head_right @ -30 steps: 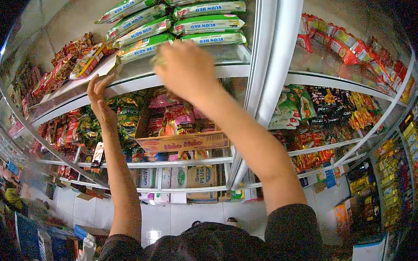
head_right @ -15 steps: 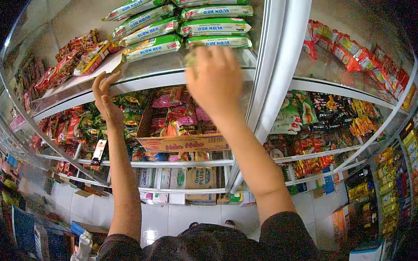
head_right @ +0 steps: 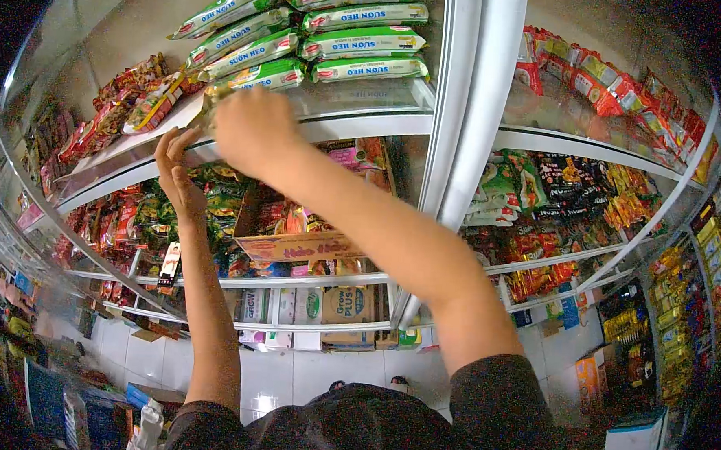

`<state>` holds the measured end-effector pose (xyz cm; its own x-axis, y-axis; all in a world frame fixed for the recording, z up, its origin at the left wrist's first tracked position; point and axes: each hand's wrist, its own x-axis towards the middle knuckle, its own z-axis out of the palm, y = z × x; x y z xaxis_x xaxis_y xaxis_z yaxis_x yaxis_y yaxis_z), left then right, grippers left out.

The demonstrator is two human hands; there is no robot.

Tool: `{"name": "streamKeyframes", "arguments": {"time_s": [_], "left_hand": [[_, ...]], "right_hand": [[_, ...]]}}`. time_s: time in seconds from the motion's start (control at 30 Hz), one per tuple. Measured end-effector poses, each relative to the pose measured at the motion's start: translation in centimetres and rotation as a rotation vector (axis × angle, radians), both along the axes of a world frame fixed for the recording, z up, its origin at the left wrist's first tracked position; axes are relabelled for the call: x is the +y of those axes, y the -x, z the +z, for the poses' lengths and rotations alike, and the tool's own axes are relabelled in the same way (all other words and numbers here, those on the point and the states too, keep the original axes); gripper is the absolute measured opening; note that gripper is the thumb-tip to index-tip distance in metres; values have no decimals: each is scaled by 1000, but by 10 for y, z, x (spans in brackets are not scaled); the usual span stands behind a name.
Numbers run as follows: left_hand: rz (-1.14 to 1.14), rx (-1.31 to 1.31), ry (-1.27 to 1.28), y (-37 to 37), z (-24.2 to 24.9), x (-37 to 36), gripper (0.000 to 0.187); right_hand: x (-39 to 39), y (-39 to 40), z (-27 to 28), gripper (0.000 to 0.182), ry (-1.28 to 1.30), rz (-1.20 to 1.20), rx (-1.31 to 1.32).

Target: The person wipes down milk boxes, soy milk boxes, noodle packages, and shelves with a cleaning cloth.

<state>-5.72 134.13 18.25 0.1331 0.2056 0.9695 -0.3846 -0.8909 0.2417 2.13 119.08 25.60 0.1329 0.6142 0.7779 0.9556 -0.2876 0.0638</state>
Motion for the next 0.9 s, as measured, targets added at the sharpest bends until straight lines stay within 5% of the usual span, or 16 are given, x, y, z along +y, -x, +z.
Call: {"name": "streamKeyframes", "arguments": {"time_s": [0.4,0.5,0.6,0.8,0.9], "left_hand": [[38,4,-5,4,5,-12,68],[125,-44,33,-2,5,-11,70],[128,3,34,3,9,-15,70],[147,94,-76,11,11,-8,59],[129,28,-36,4,7,-7,59]], "right_hand": [[-101,-40,-24,15,-224,-475,-67],[-76,-27,-40,25,-460,-121,-122],[-32,-15,-65,17,-559,140,-259],[-43,-43,-87,18,-403,180,-377],[-74,-64,-100,21,-624,153,-119]]}}
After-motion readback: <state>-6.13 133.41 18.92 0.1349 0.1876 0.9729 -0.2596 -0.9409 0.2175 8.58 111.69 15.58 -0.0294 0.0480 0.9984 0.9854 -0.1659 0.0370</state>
